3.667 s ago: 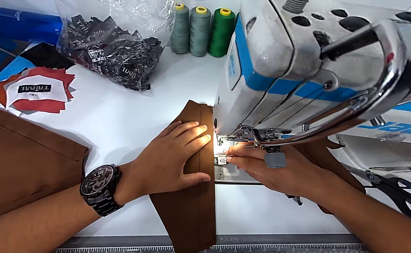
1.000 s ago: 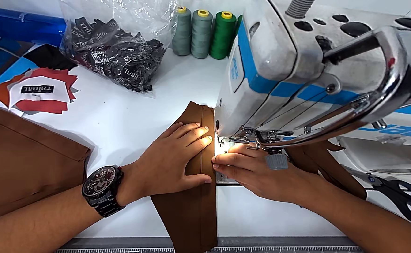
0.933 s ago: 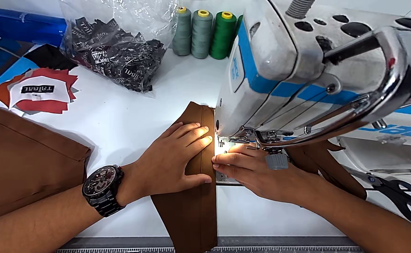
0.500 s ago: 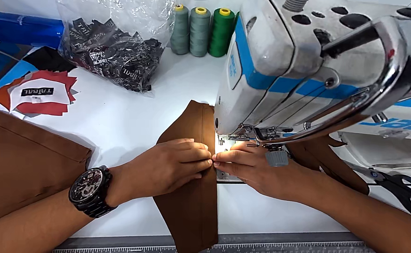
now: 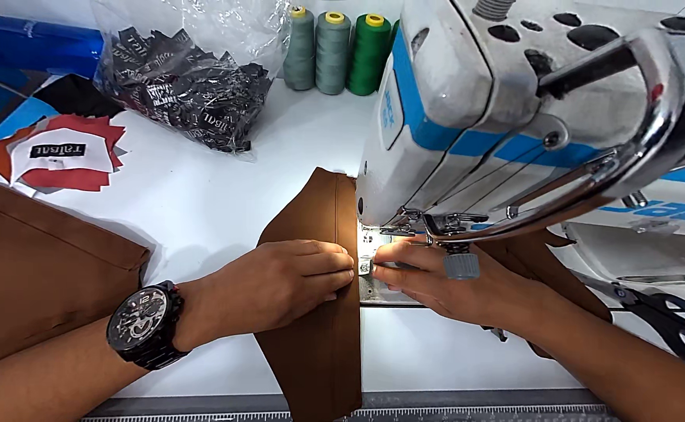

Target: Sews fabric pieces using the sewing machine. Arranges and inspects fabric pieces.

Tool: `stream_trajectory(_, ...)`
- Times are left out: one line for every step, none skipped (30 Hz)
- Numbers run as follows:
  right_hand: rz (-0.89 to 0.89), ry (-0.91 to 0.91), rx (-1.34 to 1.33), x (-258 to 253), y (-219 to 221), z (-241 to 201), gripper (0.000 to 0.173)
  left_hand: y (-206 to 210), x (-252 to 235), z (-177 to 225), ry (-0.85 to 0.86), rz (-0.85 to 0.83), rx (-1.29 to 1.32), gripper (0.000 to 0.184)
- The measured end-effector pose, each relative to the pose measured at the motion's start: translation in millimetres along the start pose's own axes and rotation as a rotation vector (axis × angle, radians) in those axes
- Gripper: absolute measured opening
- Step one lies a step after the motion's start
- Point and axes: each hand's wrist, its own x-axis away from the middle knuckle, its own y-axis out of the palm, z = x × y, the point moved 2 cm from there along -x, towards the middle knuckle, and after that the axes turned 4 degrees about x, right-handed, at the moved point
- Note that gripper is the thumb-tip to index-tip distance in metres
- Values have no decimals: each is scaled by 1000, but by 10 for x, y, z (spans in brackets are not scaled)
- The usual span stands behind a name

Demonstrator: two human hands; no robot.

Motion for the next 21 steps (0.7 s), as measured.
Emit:
stream_trajectory(3, -2, 2, 5, 13, -8, 27, 2, 2, 0, 1, 4, 6, 33)
stream_trajectory(5, 1, 9, 12, 27, -16, 27, 2, 3, 0, 2, 6, 13, 32)
stream_trajectory(6, 1, 16, 6, 31, -27, 28, 2, 3, -1, 1, 7, 16, 32)
stream_trajectory(8, -1, 17, -5, 33, -37, 28, 2, 3, -1, 0, 5, 18, 32)
stream_trajectory(6, -3, 13, -17, 35, -46, 28, 2, 3, -1, 0, 4, 18, 32)
stream_trajectory(0, -5, 11, -26, 38, -49, 28, 3, 0, -1, -1, 4, 15, 32)
stream_trajectory(0, -5, 7, -30, 43, -48, 28, 6, -2, 0, -2, 4, 15, 32)
stream_trajectory(0, -7, 1, -35, 41, -48, 28, 11, -2, 3, -3, 5, 16, 31)
stream_trajectory(1, -10, -2, -40, 36, -44, 28, 12, -4, 5, -3, 6, 17, 31)
stream_trajectory(7, -11, -6, -45, 25, -39, 27, 12, -5, 6, -3, 7, 17, 31)
stream_trajectory(13, -10, -21, -50, 15, -32, 27, 13, -3, 8, -3, 6, 16, 31)
stream_trajectory(20, -6, -36, -53, 7, -24, 27, 10, 0, 8, -3, 3, 15, 32)
stream_trajectory(28, -1, -45, -56, 1, -17, 27, 9, 3, 5, -4, 1, 16, 32)
stream_trajectory(27, 0, -52, -57, 1, -15, 28, 10, 6, 3, -6, -2, 21, 32)
stream_trajectory(21, 0, -53, -56, 8, -15, 28, 8, 7, 1, -7, -4, 24, 32)
stream_trajectory(16, 1, -53, -58, 18, -19, 28, 7, 7, 0, -9, -6, 25, 32)
stream_trajectory(9, 3, -55, -60, 26, -26, 28, 5, 6, -1, -11, -7, 25, 32)
stream_trajectory(-1, 7, -52, -61, 30, -31, 29, 5, 6, -3, -15, -5, 24, 32)
stream_trajectory(-8, 8, -47, -63, 34, -35, 29, 5, 8, -5, -19, -2, 22, 31)
stream_trajectory(-10, 12, -46, -68, 35, -39, 29, 5, 13, -7, -27, -4, 18, 31)
stream_trajectory(-6, 15, -45, -72, 36, -42, 29, 6, 17, -11, -31, -6, 14, 32)
